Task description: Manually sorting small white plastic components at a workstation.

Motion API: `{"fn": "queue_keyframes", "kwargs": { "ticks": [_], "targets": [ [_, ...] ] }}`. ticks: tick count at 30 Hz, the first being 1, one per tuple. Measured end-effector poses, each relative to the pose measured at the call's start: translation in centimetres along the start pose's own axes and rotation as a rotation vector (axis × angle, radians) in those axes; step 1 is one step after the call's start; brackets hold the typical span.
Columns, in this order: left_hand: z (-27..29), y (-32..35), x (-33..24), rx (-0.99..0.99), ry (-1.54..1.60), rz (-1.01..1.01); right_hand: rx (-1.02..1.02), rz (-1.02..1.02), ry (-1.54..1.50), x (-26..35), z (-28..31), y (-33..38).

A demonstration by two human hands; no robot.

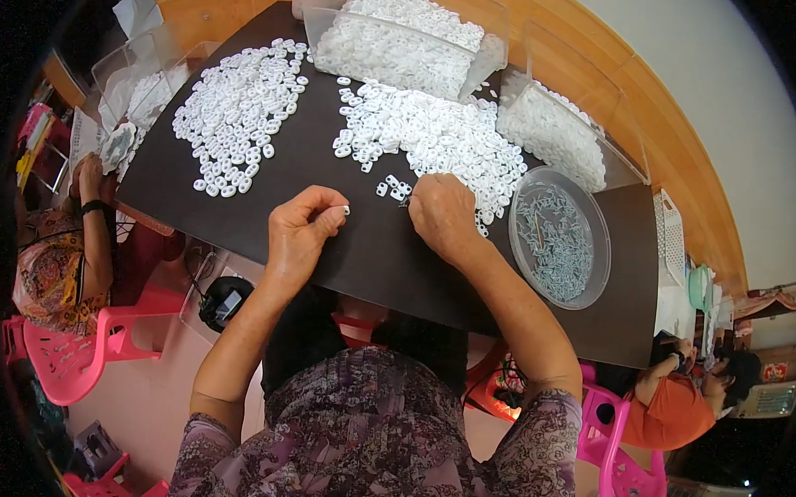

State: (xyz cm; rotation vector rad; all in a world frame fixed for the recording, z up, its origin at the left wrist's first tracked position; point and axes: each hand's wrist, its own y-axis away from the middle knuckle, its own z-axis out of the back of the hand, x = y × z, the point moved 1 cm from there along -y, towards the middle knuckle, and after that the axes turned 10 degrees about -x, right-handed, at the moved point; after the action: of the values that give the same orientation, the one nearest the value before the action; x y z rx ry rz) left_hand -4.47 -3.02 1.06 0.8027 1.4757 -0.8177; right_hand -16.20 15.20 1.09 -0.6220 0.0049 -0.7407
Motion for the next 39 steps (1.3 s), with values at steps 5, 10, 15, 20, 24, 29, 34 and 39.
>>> {"fn": "queue_keyframes", "kwargs": {
  "ticks": [5, 10, 15, 20, 24, 29, 34, 39],
  "targets": [
    [-0.6, -0.2, -0.6, -0.016, -0.42, -0.409, -0.026, -0.024, -0.052, 0.4, 0.7, 0.4],
    [-0.4, -1.0, 0.2, 0.021, -0.335, -0.343, -0.067, -0.034, -0.119, 0.7, 1.6, 0.3],
    [-0.6, -1.0, -0.3, 0.04, -0.252, -0.132, -0.008, -0.172, -0.262, 0.6, 1.7, 0.5],
    [-0.7, -0.8, -0.1, 0.026, -0.36, -0.419, 0.012, -0.328, -0.426, 0.9, 2.0, 0.7],
    [-1.0, -1.1, 0.4, 0.141, -0.105, -0.054, 0.04, -0.544, -0.733, -0.1, 1.7, 1.1],
    [-1.5, -0.7, -0.1, 0.084, 0.097, 0.058, 0.039, -0.618, -0.789, 0.6, 1.7, 1.0],
    [-2.2, -0.3, 0.2, -0.023, -0.038, -0.172, 0.019, -0.618, -0.778, 2.0, 2.2, 0.7],
    [-3.3, -0.4, -0.4, -0.052, -0.308, -0.565, 0.031, -0.632, -0.898, 3.3, 2.7, 0.7]
  ]
}}
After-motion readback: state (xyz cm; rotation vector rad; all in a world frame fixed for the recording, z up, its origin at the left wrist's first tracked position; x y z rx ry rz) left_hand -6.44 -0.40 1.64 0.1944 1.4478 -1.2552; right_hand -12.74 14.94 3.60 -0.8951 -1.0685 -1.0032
